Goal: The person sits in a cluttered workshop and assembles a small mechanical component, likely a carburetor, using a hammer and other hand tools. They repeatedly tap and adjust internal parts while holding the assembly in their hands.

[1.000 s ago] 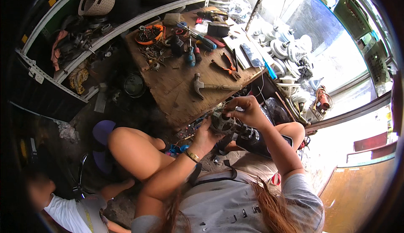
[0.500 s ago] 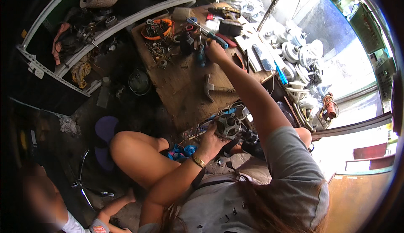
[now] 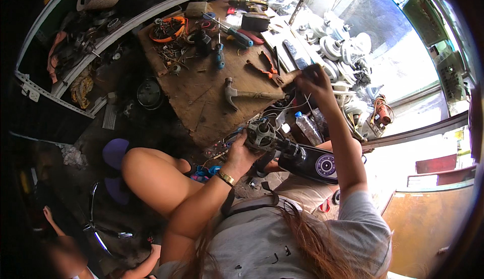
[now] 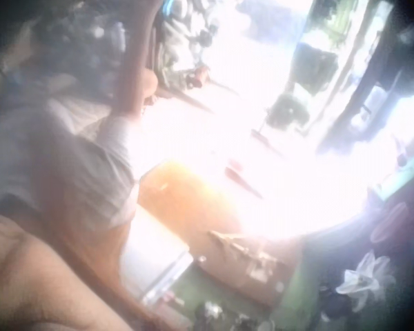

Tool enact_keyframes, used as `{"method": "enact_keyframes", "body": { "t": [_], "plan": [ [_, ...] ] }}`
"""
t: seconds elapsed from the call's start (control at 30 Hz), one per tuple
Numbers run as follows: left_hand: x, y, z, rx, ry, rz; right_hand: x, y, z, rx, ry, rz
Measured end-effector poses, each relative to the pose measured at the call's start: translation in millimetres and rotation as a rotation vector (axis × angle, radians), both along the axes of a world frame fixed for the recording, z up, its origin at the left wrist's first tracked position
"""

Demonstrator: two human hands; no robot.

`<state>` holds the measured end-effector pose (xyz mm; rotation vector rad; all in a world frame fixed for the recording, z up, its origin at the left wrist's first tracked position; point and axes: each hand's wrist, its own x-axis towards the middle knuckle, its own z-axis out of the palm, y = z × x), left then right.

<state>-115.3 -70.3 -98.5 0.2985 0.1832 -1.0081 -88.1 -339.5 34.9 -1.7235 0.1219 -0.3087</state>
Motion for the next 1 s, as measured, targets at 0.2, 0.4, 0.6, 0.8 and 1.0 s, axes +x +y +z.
{"method": "enact_keyframes", "body": {
  "t": [0.2, 0.4, 0.6, 0.8, 1.0],
  "plan": [
    [0.1, -5.3, 2.3, -0.028, 0.033, -0.044, -105.2, 89.9, -1.6, -0.476, 0.021, 0.3],
    [-5.0, 0.4, 5.9, 0.005, -0.023, -0.047, -98.2, 56.6, 8.4, -0.511, -0.342, -0.081],
    [-10.2, 2.8, 10.3, 0.08, -0.034, -0.044, -74.0, 28.6, -20.8, -0.213, -0.06, -0.063],
    [-7.7, 3.1, 5.7, 0.077, -0.054, -0.071, -53.8, 22.9, -44.2, -0.221, 0.024, 0.1],
    [-7.4, 3.6, 3.0, -0.005, -0.077, -0.044, -45.6, 21.9, -44.8, -0.111, 0.065, 0.387]
  ]
}}
